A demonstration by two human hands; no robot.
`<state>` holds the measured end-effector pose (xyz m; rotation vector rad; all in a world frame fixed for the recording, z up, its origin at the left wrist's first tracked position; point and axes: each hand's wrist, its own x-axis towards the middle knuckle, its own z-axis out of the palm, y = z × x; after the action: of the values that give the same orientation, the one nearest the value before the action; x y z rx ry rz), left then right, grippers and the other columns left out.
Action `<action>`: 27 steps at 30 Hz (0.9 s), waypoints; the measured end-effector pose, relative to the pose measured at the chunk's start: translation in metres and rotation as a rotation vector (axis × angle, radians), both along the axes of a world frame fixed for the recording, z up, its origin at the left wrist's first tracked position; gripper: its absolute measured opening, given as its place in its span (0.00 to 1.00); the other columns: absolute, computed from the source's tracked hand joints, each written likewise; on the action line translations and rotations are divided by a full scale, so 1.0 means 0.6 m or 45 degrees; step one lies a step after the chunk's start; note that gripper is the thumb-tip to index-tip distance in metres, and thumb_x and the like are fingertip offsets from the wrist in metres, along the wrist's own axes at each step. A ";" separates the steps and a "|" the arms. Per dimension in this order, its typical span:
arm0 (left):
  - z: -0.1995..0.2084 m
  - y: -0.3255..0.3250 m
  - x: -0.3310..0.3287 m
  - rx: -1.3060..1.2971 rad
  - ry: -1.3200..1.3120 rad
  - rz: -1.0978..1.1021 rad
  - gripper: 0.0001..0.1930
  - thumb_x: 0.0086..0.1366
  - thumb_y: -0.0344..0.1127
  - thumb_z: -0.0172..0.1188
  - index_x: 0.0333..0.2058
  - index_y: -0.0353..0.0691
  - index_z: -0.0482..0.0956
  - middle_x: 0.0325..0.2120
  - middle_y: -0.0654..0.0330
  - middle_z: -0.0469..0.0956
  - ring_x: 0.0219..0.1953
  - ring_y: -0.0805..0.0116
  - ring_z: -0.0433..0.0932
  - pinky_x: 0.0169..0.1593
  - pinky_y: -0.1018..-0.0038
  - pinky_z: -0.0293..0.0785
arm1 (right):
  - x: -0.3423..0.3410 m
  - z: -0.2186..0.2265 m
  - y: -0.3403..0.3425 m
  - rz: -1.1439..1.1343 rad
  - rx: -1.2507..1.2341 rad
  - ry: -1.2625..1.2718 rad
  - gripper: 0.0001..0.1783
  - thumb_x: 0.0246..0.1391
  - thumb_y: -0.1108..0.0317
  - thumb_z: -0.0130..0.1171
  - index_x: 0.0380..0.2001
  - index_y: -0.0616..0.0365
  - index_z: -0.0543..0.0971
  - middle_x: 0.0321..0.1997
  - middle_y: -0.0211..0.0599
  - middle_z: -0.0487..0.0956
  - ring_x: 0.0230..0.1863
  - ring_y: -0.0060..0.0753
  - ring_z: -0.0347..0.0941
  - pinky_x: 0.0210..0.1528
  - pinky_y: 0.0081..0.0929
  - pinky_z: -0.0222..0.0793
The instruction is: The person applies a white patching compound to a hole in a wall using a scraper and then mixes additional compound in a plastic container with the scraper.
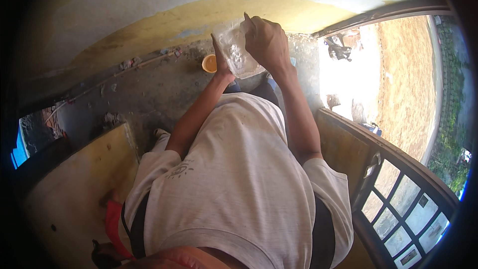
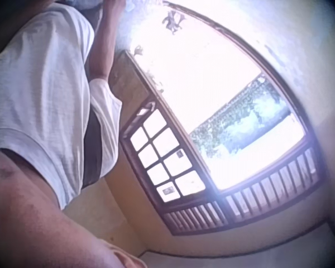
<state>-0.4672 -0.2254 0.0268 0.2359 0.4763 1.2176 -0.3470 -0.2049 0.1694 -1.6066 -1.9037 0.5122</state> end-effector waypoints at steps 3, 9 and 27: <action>0.002 -0.010 0.000 0.008 0.079 -0.003 0.47 0.69 0.79 0.30 0.68 0.46 0.63 0.63 0.56 0.71 0.64 0.58 0.73 0.66 0.55 0.72 | -0.001 -0.045 0.005 0.068 0.043 -0.065 0.08 0.58 0.71 0.59 0.30 0.67 0.80 0.26 0.57 0.79 0.30 0.62 0.78 0.32 0.45 0.71; -0.009 -0.011 -0.003 -0.050 -0.035 -0.021 0.46 0.70 0.78 0.30 0.68 0.46 0.64 0.62 0.57 0.72 0.63 0.59 0.74 0.66 0.56 0.72 | 0.006 -0.012 0.008 0.073 0.008 -0.052 0.10 0.59 0.69 0.60 0.27 0.67 0.79 0.24 0.57 0.77 0.26 0.62 0.76 0.30 0.45 0.71; -0.015 -0.013 -0.011 0.002 0.065 0.026 0.45 0.70 0.77 0.30 0.67 0.46 0.65 0.61 0.57 0.74 0.62 0.59 0.75 0.64 0.57 0.73 | 0.014 -0.048 -0.001 0.107 -0.031 -0.082 0.10 0.58 0.68 0.62 0.32 0.67 0.81 0.27 0.56 0.79 0.30 0.61 0.78 0.32 0.44 0.72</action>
<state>-0.4740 -0.2334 0.0177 0.2646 0.5228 1.2343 -0.3386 -0.2055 0.1405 -1.5814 -2.0267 0.5263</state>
